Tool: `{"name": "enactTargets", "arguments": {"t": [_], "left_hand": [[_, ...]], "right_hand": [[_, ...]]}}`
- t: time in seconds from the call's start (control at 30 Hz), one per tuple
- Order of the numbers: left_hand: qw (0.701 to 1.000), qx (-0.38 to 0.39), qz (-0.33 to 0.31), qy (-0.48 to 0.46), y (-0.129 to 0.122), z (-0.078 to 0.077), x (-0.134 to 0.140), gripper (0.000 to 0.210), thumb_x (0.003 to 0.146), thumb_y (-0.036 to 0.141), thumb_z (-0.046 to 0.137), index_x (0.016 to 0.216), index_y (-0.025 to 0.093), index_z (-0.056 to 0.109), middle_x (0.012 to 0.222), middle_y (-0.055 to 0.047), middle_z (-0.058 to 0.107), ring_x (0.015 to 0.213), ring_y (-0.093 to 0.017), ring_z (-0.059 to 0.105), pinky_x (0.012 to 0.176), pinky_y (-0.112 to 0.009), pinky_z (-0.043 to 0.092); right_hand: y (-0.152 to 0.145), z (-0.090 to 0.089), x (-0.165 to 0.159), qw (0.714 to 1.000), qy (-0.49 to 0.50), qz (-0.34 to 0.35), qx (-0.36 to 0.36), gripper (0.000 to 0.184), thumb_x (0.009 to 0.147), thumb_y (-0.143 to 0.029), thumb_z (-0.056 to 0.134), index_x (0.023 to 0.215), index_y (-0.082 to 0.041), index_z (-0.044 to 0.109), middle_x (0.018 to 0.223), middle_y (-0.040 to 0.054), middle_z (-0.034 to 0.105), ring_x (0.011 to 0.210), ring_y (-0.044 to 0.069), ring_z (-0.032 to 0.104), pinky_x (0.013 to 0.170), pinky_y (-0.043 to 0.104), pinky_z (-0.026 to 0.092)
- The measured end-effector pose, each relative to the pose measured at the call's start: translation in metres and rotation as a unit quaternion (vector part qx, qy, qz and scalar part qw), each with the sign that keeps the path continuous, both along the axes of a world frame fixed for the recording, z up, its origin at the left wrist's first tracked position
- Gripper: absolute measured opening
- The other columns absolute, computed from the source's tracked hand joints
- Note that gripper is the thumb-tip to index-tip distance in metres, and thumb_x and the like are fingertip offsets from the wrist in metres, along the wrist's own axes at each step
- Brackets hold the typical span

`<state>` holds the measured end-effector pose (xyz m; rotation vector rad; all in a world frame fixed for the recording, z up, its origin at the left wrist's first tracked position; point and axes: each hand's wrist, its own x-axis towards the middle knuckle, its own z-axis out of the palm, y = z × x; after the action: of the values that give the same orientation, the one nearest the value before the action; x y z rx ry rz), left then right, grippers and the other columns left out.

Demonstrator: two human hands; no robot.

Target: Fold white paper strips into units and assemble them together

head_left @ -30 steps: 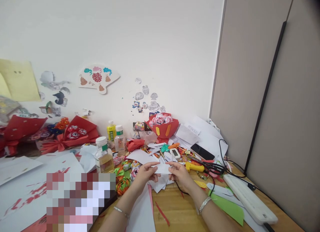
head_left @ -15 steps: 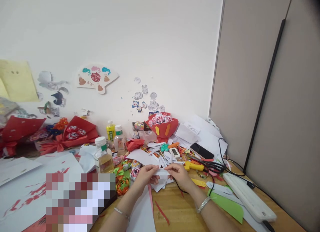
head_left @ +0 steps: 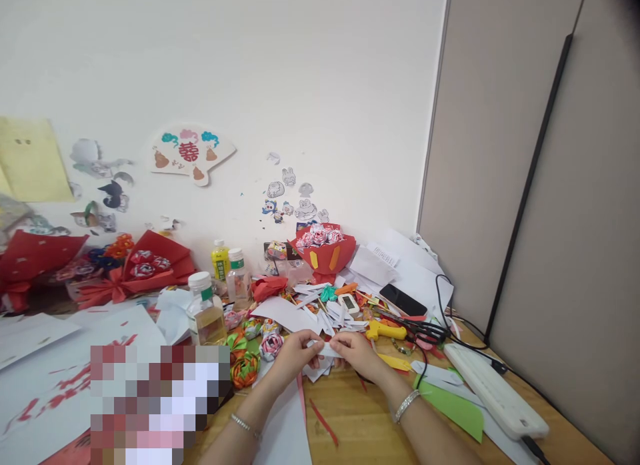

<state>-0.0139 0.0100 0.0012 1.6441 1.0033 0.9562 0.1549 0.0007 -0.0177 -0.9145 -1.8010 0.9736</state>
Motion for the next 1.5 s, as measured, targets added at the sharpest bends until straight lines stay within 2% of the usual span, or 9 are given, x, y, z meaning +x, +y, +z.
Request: {"name": "enactTargets", "arguments": {"t": [0.27, 0.43, 0.6, 0.77, 0.97, 1.2, 1.3, 1.5], "left_hand": [[1.0, -0.025, 0.006, -0.007, -0.006, 0.009, 0.001, 0.035, 0.057, 0.047, 0.061, 0.066, 0.014, 0.055, 0.047, 0.003, 0.058, 0.037, -0.009, 0.05, 0.04, -0.019, 0.037], [0.999, -0.024, -0.013, -0.02, -0.007, 0.011, 0.0, 0.035, 0.057, 0.048, 0.062, 0.062, 0.014, 0.055, 0.046, 0.002, 0.058, 0.038, -0.009, 0.051, 0.041, -0.019, 0.037], [0.998, -0.045, -0.006, -0.035, -0.004, 0.011, -0.004, 0.035, 0.056, 0.047, 0.063, 0.061, 0.014, 0.055, 0.044, 0.002, 0.058, 0.038, -0.01, 0.052, 0.042, -0.02, 0.038], [0.997, -0.061, -0.027, -0.039, 0.002, 0.008, -0.009, 0.036, 0.059, 0.048, 0.062, 0.065, 0.013, 0.057, 0.046, 0.001, 0.059, 0.04, -0.01, 0.053, 0.043, -0.02, 0.039], [0.996, -0.076, -0.016, -0.032, 0.002, 0.008, -0.012, 0.034, 0.061, 0.047, 0.061, 0.065, 0.013, 0.056, 0.045, 0.001, 0.059, 0.041, -0.011, 0.054, 0.045, -0.02, 0.04], [0.998, -0.042, -0.011, -0.04, 0.002, 0.007, -0.007, 0.034, 0.06, 0.048, 0.059, 0.063, 0.015, 0.052, 0.044, 0.003, 0.057, 0.04, -0.011, 0.054, 0.044, -0.021, 0.041], [0.999, -0.035, -0.006, -0.03, 0.002, 0.006, -0.004, 0.034, 0.06, 0.047, 0.06, 0.066, 0.015, 0.053, 0.044, 0.004, 0.055, 0.039, -0.011, 0.053, 0.044, -0.022, 0.041], [0.996, -0.072, -0.054, -0.029, -0.001, 0.004, -0.006, 0.021, 0.065, 0.033, 0.057, 0.076, 0.015, 0.054, 0.052, 0.003, 0.058, 0.044, -0.011, 0.056, 0.045, -0.022, 0.044]], "right_hand": [[0.003, -0.004, 0.0, 1.0, 0.004, 0.008, -0.026, 0.031, 0.078, -0.043, 0.046, 0.069, -0.016, 0.057, 0.054, -0.0017, 0.055, 0.05, 0.011, 0.05, 0.05, 0.021, 0.038], [0.003, -0.003, 0.002, 0.998, 0.021, 0.033, -0.04, 0.029, 0.079, -0.041, 0.045, 0.069, -0.016, 0.057, 0.054, -0.0019, 0.055, 0.049, 0.011, 0.05, 0.051, 0.022, 0.04], [0.003, 0.003, 0.004, 0.995, 0.057, 0.061, -0.064, 0.023, 0.078, -0.037, 0.047, 0.083, -0.017, 0.057, 0.065, 0.0, 0.059, 0.059, 0.013, 0.054, 0.057, 0.025, 0.042], [0.011, 0.0, 0.009, 0.989, 0.091, 0.072, -0.09, 0.021, 0.076, -0.035, 0.049, 0.088, -0.018, 0.051, 0.065, -0.001, 0.058, 0.061, 0.014, 0.056, 0.059, 0.026, 0.043], [0.013, -0.001, 0.012, 0.994, 0.065, 0.051, -0.066, 0.011, 0.078, -0.028, 0.045, 0.086, -0.019, 0.047, 0.062, -0.0033, 0.055, 0.061, 0.013, 0.055, 0.06, 0.025, 0.041], [0.008, 0.003, 0.01, 0.991, 0.092, 0.057, -0.075, 0.017, 0.077, -0.029, 0.047, 0.09, -0.019, 0.049, 0.064, -0.0031, 0.054, 0.06, 0.013, 0.055, 0.059, 0.025, 0.041], [0.004, 0.003, 0.008, 0.996, 0.051, 0.043, -0.058, 0.019, 0.075, -0.03, 0.05, 0.09, -0.019, 0.053, 0.067, -0.0018, 0.056, 0.062, 0.013, 0.054, 0.059, 0.025, 0.041], [0.001, 0.002, 0.004, 1.0, -0.005, 0.004, -0.01, 0.012, 0.075, -0.024, 0.049, 0.083, -0.019, 0.056, 0.066, -0.0017, 0.055, 0.061, 0.013, 0.052, 0.056, 0.022, 0.039]]}}
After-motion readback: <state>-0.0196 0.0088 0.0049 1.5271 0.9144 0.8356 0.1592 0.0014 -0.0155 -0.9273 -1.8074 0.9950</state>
